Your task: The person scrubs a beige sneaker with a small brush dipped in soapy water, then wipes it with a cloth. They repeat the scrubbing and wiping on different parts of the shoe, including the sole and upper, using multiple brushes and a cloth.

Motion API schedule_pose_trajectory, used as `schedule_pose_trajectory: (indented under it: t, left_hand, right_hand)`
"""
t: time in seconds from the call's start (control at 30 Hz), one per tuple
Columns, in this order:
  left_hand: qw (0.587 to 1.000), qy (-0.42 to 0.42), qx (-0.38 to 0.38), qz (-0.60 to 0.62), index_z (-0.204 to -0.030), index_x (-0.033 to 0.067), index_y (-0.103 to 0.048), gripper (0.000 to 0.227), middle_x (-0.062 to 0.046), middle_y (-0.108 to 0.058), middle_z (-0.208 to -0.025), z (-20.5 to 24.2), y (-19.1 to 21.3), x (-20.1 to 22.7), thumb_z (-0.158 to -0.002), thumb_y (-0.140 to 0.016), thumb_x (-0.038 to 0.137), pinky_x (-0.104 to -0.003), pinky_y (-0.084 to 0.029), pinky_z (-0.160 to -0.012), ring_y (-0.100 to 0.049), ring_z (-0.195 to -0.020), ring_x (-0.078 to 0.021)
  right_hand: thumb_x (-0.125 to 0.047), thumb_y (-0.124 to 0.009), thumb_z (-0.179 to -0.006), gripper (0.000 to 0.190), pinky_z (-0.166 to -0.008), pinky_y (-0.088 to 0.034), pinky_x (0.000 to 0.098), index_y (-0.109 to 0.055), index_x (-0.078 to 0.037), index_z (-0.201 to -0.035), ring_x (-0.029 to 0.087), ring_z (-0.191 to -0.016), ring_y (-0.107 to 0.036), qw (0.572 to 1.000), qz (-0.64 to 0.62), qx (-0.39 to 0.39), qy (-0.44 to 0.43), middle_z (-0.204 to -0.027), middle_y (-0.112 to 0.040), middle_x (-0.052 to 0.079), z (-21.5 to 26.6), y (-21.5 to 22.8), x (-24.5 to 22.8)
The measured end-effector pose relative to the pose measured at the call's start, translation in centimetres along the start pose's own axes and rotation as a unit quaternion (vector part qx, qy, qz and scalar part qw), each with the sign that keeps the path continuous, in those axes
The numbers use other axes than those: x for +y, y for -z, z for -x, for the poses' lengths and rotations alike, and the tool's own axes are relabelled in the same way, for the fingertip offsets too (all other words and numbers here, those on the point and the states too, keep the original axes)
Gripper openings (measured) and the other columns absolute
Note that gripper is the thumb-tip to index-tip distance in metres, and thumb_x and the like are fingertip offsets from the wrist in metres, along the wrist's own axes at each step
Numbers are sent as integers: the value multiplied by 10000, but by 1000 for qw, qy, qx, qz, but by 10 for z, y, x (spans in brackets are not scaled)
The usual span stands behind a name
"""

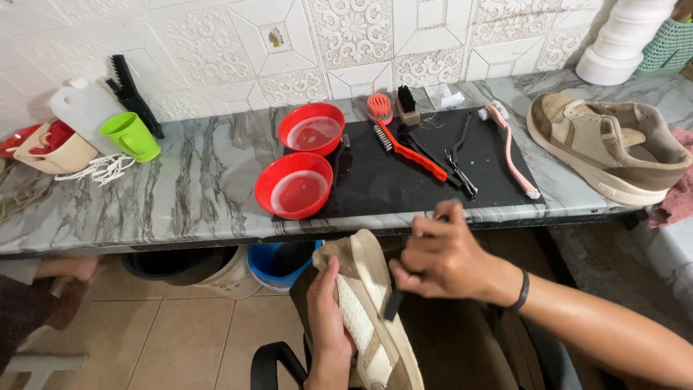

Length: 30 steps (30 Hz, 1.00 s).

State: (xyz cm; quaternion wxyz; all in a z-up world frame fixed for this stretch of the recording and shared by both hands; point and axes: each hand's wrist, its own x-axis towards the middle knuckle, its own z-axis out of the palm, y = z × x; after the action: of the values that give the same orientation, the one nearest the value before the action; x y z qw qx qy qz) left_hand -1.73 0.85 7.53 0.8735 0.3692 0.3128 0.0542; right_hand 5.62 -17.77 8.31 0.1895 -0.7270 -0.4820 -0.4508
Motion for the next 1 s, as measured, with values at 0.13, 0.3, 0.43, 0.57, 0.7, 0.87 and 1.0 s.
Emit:
schedule_pose_trajectory:
  t: [0.13,0.3,0.43,0.57,0.7,0.87,1.0]
  left_hand:
    - [999,-26,-39,-13,-1016,-41,-745,282,-215,-776,-1006,-11,9,-10,-955,-648,216,-414,-553,-807,-731,-937,-320]
    - [999,-16,-28,-17,-1056,-40,-750,289,-218,-776,-1031,-3,3,-5,-963,-631,206,-413,-553,-821,-731,-963,-326]
    - [998,-19,-51,-30,-1093,-41,-744,315,-227,-778,-1052,-2,1,-6,-951,-625,214,-439,-560,-832,-732,-967,-346]
    - [999,-18,-27,-2,-1101,-45,-740,315,-229,-770,-1060,-8,3,-8,-942,-640,208,-416,-552,-839,-723,-983,-326]
    - [999,-21,-15,-29,-1068,-62,-747,315,-230,-777,-1046,-1,2,-6,-955,-632,209,-432,-555,-828,-728,-975,-332]
    - [999,-44,-16,-19,-1121,-73,-734,366,-239,-765,-1081,11,-2,9,-936,-613,219,-426,-549,-882,-720,-1030,-348]
    - [995,-95,25,-13,-960,4,-720,267,-163,-758,-945,-7,22,-2,-930,-680,265,-416,-568,-789,-729,-914,-312]
  right_hand:
    - [-235,-702,-919,414,-886,-269,390,-485,-188,-570,172,-724,-476,998,-44,-48,-4,-521,-431,-59,11,-4,12]
    - [-220,-659,-909,422,-838,-272,389,-437,-204,-550,162,-688,-439,1000,-19,-8,0,-499,-447,-73,4,-1,-4]
    - [-256,-671,-946,425,-877,-276,388,-485,-187,-571,170,-721,-469,997,-54,-54,-5,-514,-447,-62,10,-4,13]
    - [-222,-651,-909,414,-812,-284,380,-437,-193,-555,168,-685,-412,999,-39,-27,-8,-493,-417,-58,4,-1,-8]
    - [-231,-700,-938,416,-859,-275,417,-484,-184,-586,164,-695,-475,989,-117,-93,-18,-572,-430,-52,12,-6,-3]
    - [-193,-710,-875,393,-864,-270,410,-447,-172,-584,155,-646,-446,988,-95,-52,-106,-530,-424,-65,31,-14,-19]
    - [-193,-785,-836,379,-847,-272,428,-519,-194,-567,148,-743,-513,974,103,-78,-187,-553,-497,-94,49,-17,14]
